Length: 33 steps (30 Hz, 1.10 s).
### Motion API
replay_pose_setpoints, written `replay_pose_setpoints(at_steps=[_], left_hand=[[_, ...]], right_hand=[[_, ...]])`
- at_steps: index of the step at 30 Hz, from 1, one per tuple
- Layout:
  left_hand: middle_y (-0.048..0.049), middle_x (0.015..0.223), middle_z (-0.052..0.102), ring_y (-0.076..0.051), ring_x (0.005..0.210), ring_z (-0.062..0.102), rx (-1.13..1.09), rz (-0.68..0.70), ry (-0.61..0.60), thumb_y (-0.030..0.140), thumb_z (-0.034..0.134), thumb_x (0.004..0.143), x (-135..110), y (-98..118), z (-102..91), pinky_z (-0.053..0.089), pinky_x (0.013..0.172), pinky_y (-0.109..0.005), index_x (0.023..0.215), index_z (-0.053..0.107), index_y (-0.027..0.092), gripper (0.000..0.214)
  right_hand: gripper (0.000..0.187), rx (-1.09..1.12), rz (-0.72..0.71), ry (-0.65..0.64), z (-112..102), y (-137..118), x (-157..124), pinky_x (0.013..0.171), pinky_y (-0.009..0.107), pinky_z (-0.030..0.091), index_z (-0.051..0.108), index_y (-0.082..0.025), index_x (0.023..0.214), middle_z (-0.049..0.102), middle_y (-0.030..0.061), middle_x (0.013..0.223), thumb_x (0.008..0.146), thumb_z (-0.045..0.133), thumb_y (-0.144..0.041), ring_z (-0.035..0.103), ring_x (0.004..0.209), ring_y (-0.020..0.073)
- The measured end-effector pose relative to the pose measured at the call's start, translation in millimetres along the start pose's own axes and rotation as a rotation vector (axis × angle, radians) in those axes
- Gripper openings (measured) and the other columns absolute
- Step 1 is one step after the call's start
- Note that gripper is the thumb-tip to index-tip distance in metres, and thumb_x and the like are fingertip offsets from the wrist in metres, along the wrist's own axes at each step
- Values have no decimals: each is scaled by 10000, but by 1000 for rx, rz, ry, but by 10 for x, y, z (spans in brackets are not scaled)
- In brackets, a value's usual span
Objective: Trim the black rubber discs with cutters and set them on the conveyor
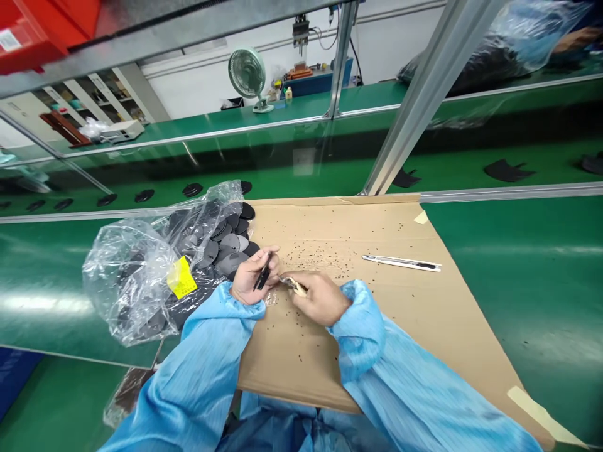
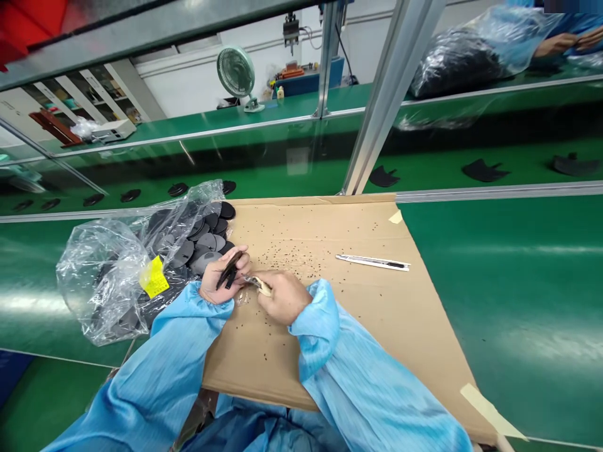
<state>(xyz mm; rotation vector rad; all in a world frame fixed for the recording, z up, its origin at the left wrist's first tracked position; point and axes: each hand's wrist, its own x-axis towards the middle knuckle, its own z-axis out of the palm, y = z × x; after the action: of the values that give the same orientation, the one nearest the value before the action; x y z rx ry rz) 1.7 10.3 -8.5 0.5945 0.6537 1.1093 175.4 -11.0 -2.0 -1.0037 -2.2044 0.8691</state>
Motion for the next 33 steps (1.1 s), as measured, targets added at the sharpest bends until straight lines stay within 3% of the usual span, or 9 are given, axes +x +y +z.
replay_pose_setpoints(at_steps=[5, 8, 11, 14, 19, 24, 26, 29, 33], left_hand=[[21, 676, 540, -13, 382, 355, 42, 31, 53, 286, 742, 675, -24, -7, 24, 282, 357, -146, 970, 592, 178, 348], [-35, 803, 633, -67, 441, 512, 168, -139, -160, 315, 802, 597, -105, -37, 41, 398, 410, -187, 1069, 578, 191, 537], [-63, 781, 663, -163, 613, 617, 393, -368, -483, 351, 828, 540, -162, -77, 76, 502, 593, -287, 1027, 637, 161, 557], [-46, 751, 669, -176, 713, 616, 627, -415, -681, 416, 819, 519, -142, -120, 84, 491, 720, -285, 843, 698, 157, 431], [-28, 778, 682, -170, 727, 614, 741, -415, -822, 512, 786, 510, -63, -150, 41, 484, 744, -266, 837, 706, 167, 482], [-20, 683, 670, -194, 701, 628, 718, -401, -854, 516, 798, 468, -48, -122, 46, 502, 732, -296, 728, 691, 168, 447], [-17, 669, 668, -190, 677, 631, 691, -405, -862, 510, 803, 460, -40, -112, 46, 506, 725, -301, 733, 685, 167, 454], [-14, 660, 667, -170, 632, 629, 639, -464, -820, 489, 815, 451, -35, -113, 31, 515, 688, -291, 749, 680, 167, 459], [-32, 672, 659, -153, 601, 624, 438, -450, -670, 418, 829, 490, -53, -153, 21, 517, 622, -275, 744, 666, 146, 407]], right_hand=[[277, 32, 107, 474, 10, 190, 4, 856, 355, 470, 613, -187, 1062, 659, 85, 1028, 805, 525, -241, 608, 947, 220], [299, 2, 175, 613, -19, 367, 27, 861, 388, 469, 601, -167, 1066, 652, 100, 1005, 813, 541, -315, 606, 932, 233], [309, -35, 185, 575, -40, 469, 114, 834, 390, 478, 606, -159, 1039, 653, 93, 959, 799, 557, -346, 607, 894, 232], [297, -36, 130, 412, -12, 421, 311, 800, 363, 484, 609, -161, 1031, 657, 75, 928, 795, 564, -337, 610, 860, 216], [275, -158, -32, 2, 147, 75, 831, 823, 336, 459, 610, -177, 1040, 651, 70, 992, 772, 610, -238, 593, 908, 204], [328, -389, -68, -155, 362, -204, 1209, 855, 356, 428, 621, -189, 1044, 647, 85, 1008, 733, 683, -276, 575, 953, 236], [276, -361, -18, -182, 408, -217, 1257, 800, 339, 437, 631, -196, 1006, 657, 70, 958, 739, 662, -259, 585, 891, 224], [175, -143, 84, -135, 367, -124, 1236, 701, 296, 434, 623, -194, 918, 650, 20, 816, 749, 587, -226, 574, 746, 174], [154, 224, 189, 170, 106, 106, 1060, 604, 266, 411, 557, -179, 772, 544, -25, 653, 702, 578, -314, 485, 605, 134]])
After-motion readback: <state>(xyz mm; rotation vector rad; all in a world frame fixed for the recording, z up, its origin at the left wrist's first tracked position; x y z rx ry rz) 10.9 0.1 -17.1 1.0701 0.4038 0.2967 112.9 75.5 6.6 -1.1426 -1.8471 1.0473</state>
